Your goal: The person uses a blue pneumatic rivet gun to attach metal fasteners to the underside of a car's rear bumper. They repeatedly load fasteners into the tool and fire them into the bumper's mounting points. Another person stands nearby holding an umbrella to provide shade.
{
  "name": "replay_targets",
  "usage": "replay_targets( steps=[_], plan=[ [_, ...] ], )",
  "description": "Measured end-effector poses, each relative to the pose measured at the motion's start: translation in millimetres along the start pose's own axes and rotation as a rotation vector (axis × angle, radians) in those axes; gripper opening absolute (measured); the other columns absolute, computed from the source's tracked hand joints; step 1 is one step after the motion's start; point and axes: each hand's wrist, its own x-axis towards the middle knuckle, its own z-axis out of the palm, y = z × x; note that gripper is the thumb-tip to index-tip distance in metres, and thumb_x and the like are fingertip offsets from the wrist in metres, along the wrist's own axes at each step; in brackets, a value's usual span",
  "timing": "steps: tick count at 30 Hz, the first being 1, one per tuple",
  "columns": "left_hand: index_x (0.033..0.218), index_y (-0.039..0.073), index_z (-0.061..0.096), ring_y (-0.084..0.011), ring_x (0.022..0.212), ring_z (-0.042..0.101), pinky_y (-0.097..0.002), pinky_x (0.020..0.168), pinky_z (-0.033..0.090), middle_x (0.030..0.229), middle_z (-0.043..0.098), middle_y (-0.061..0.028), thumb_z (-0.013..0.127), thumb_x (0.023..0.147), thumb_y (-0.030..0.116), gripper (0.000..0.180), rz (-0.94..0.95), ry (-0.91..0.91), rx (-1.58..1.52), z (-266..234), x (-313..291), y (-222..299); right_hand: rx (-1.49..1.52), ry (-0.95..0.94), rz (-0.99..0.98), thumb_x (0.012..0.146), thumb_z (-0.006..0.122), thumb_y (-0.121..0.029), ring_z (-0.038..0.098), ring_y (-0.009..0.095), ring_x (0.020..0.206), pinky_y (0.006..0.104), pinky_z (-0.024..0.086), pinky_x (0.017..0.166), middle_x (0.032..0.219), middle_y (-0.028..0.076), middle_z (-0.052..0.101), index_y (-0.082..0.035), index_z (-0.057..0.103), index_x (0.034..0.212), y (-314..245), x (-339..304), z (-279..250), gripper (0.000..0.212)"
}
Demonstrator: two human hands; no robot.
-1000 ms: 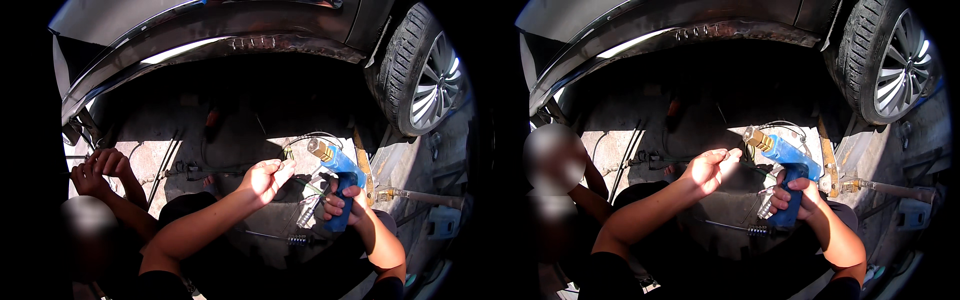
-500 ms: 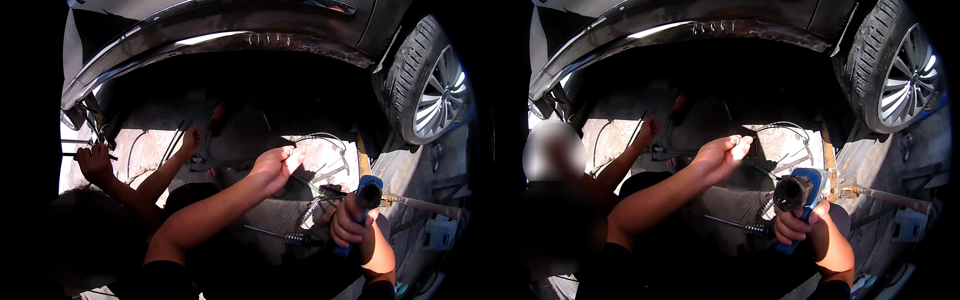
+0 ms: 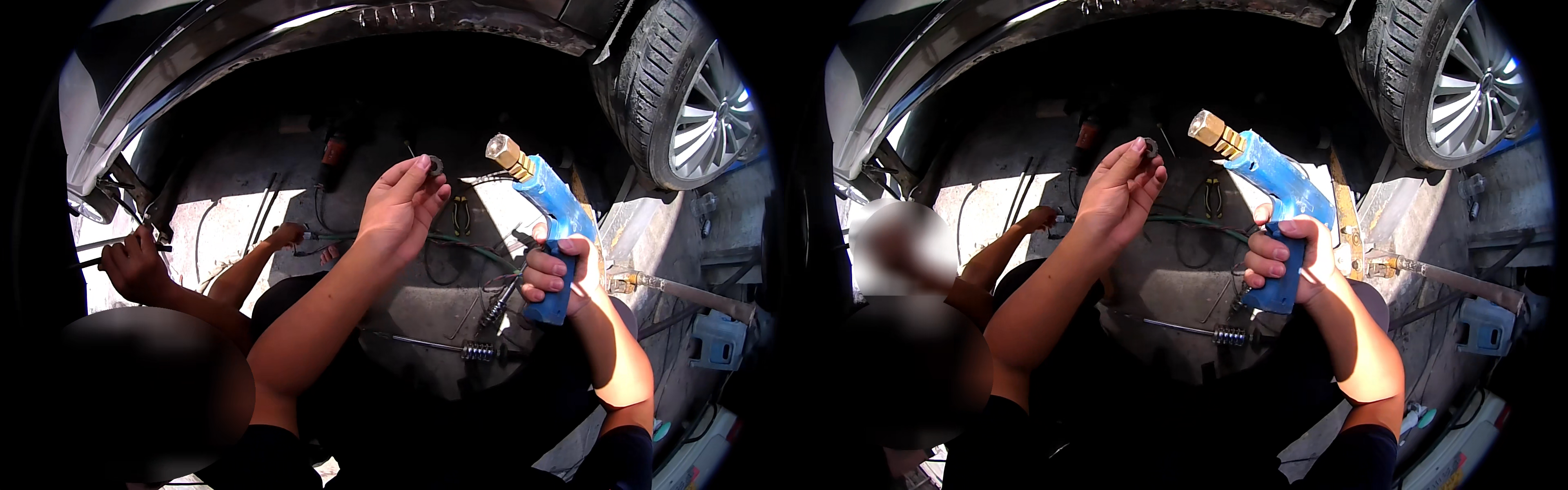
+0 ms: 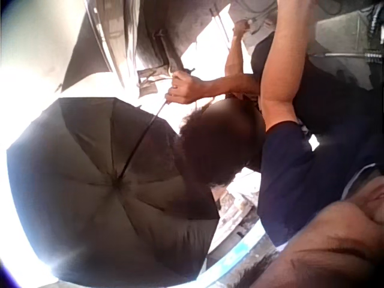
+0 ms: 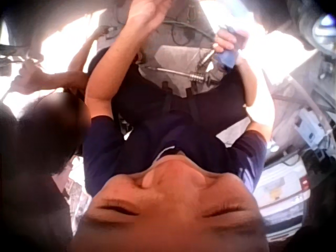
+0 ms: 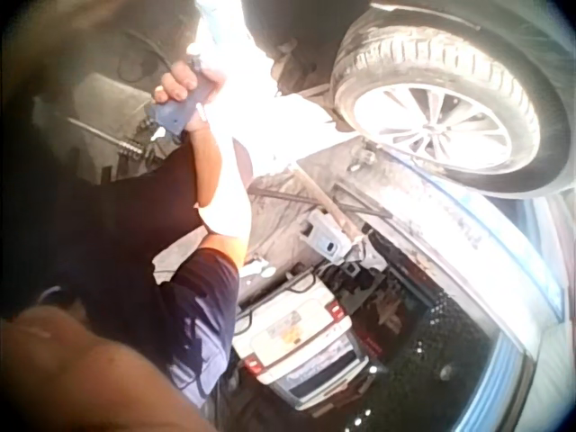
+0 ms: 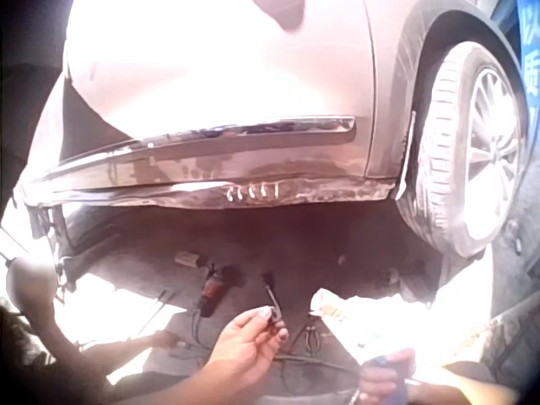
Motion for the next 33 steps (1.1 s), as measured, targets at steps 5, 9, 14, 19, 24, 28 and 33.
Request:
replay_targets(
  steps=[5,9,14,19,24,28,33],
  plan=[
    [0.100,0.004,0.061,-0.0155,0.089,0.063,-0.0272,0.078,0.054,0.093,0.065,-0.0054,0.061,0.092,0.011,0.012,0.034,-0.081,0.019,9,0,16,-0.030,-0.046,0.055,0.080,0.052,-0.018,0.047,0.017,0.056,0.0397,0.044,0.066,0.061,0.002,0.045,-0.007,0.054,0.105,6,2,3,0.028],
    [0.103,0.001,0.061,-0.0158,0.092,0.064,-0.0262,0.078,0.054,0.094,0.065,-0.0081,0.060,0.090,0.005,0.013,0.175,-0.159,0.189,15,5,23,-0.081,-0.094,0.080,0.080,0.052,-0.018,0.049,0.018,0.057,0.0403,0.045,0.068,0.062,0.004,0.046,-0.006,0.053,0.105,10,0,0,0.028],
    [0.103,-0.002,0.061,-0.0170,0.086,0.064,-0.0273,0.077,0.055,0.097,0.064,-0.0118,0.061,0.088,0.001,0.015,0.238,-0.183,0.263,15,8,27,-0.074,-0.079,0.078,0.080,0.052,-0.018,0.049,0.018,0.057,0.0411,0.045,0.068,0.062,0.004,0.047,-0.008,0.055,0.105,9,-1,-3,0.027],
    [0.104,-0.002,0.060,-0.0182,0.086,0.065,-0.0279,0.080,0.055,0.096,0.064,-0.0107,0.059,0.090,0.002,0.015,0.212,-0.243,0.236,16,9,24,-0.057,-0.033,0.008,0.081,0.053,-0.018,0.047,0.018,0.056,0.0409,0.045,0.067,0.062,0.004,0.048,-0.009,0.057,0.104,2,3,-4,0.026],
    [0.104,-0.001,0.060,-0.0173,0.085,0.065,-0.0277,0.079,0.055,0.097,0.064,-0.0108,0.060,0.089,0.001,0.016,0.212,-0.274,0.172,19,8,23,-0.064,0.003,-0.005,0.081,0.053,-0.018,0.047,0.018,0.058,0.0399,0.045,0.066,0.062,0.003,0.046,-0.010,0.057,0.103,1,12,-8,0.024],
    [0.103,-0.001,0.059,-0.0172,0.083,0.065,-0.0272,0.079,0.054,0.094,0.064,-0.0106,0.061,0.087,0.000,0.016,0.203,-0.285,0.185,15,9,24,-0.095,0.040,0.013,0.081,0.054,-0.018,0.048,0.017,0.059,0.0387,0.044,0.064,0.063,0.003,0.046,-0.009,0.056,0.102,4,15,-5,0.024],
    [0.101,0.000,0.061,-0.0165,0.082,0.065,-0.0270,0.077,0.054,0.092,0.065,-0.0095,0.062,0.088,0.002,0.013,0.168,-0.295,0.215,13,9,22,-0.097,0.057,0.026,0.081,0.054,-0.018,0.047,0.017,0.057,0.0383,0.045,0.064,0.061,0.003,0.046,-0.006,0.056,0.101,6,16,-3,0.024]
  ],
)
